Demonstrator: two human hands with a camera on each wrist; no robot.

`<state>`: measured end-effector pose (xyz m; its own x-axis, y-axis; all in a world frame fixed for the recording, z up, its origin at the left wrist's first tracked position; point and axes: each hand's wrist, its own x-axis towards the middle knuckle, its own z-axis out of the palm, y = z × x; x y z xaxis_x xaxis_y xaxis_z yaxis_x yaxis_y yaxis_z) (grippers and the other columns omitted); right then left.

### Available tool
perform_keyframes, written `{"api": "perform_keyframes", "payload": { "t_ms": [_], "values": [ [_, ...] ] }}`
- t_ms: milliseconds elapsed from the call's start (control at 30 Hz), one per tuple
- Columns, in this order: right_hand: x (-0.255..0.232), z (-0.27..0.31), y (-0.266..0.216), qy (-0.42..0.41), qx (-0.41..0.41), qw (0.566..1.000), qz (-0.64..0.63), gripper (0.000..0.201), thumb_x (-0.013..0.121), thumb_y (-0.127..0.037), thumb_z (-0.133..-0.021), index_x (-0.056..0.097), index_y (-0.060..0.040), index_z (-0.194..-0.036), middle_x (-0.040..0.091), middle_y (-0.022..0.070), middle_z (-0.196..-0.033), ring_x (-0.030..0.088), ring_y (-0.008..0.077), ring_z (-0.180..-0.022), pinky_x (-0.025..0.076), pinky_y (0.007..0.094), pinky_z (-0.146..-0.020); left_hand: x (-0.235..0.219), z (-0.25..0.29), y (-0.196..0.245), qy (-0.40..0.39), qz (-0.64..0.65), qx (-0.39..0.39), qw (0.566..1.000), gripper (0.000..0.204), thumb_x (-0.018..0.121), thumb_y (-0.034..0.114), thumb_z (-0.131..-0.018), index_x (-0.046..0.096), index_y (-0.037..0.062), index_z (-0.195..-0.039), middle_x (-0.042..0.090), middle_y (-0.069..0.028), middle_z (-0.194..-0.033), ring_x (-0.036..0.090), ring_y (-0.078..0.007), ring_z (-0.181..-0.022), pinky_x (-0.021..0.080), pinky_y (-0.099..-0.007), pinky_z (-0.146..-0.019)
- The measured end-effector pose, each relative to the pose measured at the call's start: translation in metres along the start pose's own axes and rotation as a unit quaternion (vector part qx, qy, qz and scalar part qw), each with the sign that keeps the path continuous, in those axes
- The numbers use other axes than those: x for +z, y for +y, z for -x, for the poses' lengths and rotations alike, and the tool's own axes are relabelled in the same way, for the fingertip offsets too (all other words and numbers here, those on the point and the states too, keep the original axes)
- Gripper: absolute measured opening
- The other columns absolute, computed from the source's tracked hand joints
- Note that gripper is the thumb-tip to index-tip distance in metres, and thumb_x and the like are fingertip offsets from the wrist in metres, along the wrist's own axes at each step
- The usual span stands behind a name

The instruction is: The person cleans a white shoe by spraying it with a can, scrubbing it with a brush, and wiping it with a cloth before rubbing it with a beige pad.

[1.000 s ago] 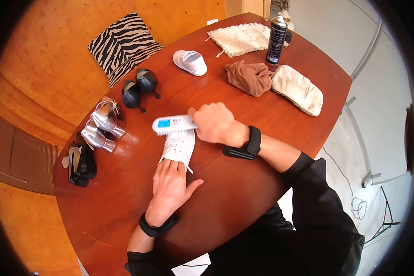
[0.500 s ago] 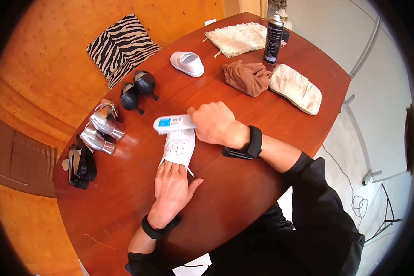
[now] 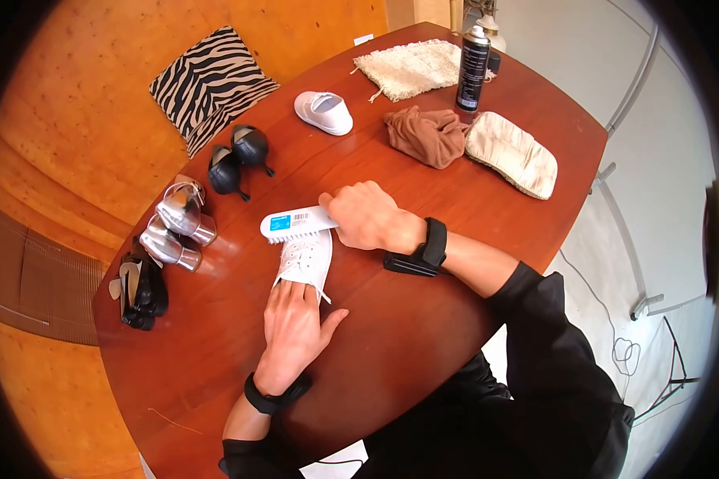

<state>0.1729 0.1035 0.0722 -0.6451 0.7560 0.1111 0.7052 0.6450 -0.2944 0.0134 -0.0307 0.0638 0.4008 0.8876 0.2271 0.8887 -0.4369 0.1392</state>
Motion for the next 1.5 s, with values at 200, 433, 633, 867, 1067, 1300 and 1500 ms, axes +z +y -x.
{"api": "perform_keyframes", "payload": {
  "t_ms": [200, 433, 633, 867, 1067, 1300, 1500],
  "values": [
    [-0.004, 0.000, 0.002, 0.008, -0.015, 1.000, -0.009, 0.021, 0.056, -0.007, -0.071, 0.055, 0.0003, -0.090, 0.062, 0.0180, -0.074, 0.062, 0.0354, -0.072, 0.049, 0.0448, -0.062, -0.001, 0.001, -0.003, -0.014, 0.006, -0.008, 1.000, 0.048, 0.075, 0.029, -0.068, 0.058, -0.0089, -0.092, 0.056, -0.0197, -0.089, 0.054, -0.0359, -0.088, 0.044, -0.0435, -0.078],
    [-0.008, 0.000, 0.000, 0.023, 0.007, 1.000, -0.016, 0.021, 0.056, -0.007, -0.070, 0.055, -0.0007, -0.090, 0.063, 0.0172, -0.075, 0.062, 0.0351, -0.073, 0.050, 0.0449, -0.064, -0.002, -0.002, -0.011, -0.001, 0.025, -0.013, 1.000, 0.045, 0.073, 0.033, -0.071, 0.058, -0.0073, -0.083, 0.056, -0.0204, -0.084, 0.056, -0.0373, -0.079, 0.046, -0.0429, -0.068],
    [-0.002, 0.000, 0.004, 0.002, -0.015, 0.999, -0.028, 0.022, 0.056, -0.007, -0.070, 0.056, -0.0014, -0.091, 0.063, 0.0172, -0.076, 0.062, 0.0353, -0.074, 0.049, 0.0444, -0.065, -0.003, -0.002, -0.021, 0.001, 0.037, 0.000, 0.999, 0.048, 0.072, 0.038, -0.071, 0.056, -0.0062, -0.079, 0.056, -0.0188, -0.078, 0.055, -0.0367, -0.074, 0.045, -0.0436, -0.063],
    [-0.003, 0.000, 0.002, -0.015, 0.002, 1.000, -0.015, 0.023, 0.056, -0.007, -0.070, 0.057, -0.0021, -0.093, 0.063, 0.0173, -0.077, 0.062, 0.0352, -0.076, 0.049, 0.0447, -0.065, -0.011, -0.001, -0.031, -0.044, 0.074, -0.024, 0.996, 0.046, 0.073, 0.038, -0.071, 0.055, -0.0041, -0.077, 0.053, -0.0173, -0.072, 0.054, -0.0363, -0.065, 0.043, -0.0430, -0.059],
    [0.003, -0.004, 0.006, -0.022, 0.011, 0.999, -0.024, 0.023, 0.056, -0.007, -0.070, 0.057, -0.0023, -0.092, 0.063, 0.0172, -0.077, 0.062, 0.0349, -0.077, 0.049, 0.0449, -0.065, -0.018, -0.002, -0.047, -0.102, 0.131, -0.065, 0.984, 0.047, 0.073, 0.040, -0.072, 0.055, -0.0034, -0.074, 0.056, -0.0183, -0.072, 0.055, -0.0372, -0.067, 0.044, -0.0426, -0.059],
    [0.000, -0.001, 0.002, -0.014, 0.014, 0.999, -0.032, 0.021, 0.056, -0.007, -0.071, 0.057, -0.0029, -0.092, 0.063, 0.0167, -0.077, 0.061, 0.0349, -0.077, 0.049, 0.0450, -0.066, -0.022, -0.004, -0.045, -0.106, 0.173, -0.082, 0.976, 0.044, 0.073, 0.037, -0.072, 0.056, -0.0027, -0.076, 0.058, -0.0198, -0.075, 0.057, -0.0375, -0.069, 0.045, -0.0425, -0.061],
    [0.002, -0.001, 0.002, -0.006, -0.002, 0.999, -0.041, 0.022, 0.056, -0.006, -0.070, 0.056, -0.0024, -0.092, 0.063, 0.0170, -0.077, 0.061, 0.0353, -0.077, 0.049, 0.0449, -0.066, -0.021, -0.004, -0.046, -0.117, 0.154, -0.095, 0.977, 0.045, 0.073, 0.038, -0.072, 0.056, -0.0031, -0.075, 0.058, -0.0196, -0.072, 0.056, -0.0376, -0.068, 0.045, -0.0430, -0.060]
  ]
}}
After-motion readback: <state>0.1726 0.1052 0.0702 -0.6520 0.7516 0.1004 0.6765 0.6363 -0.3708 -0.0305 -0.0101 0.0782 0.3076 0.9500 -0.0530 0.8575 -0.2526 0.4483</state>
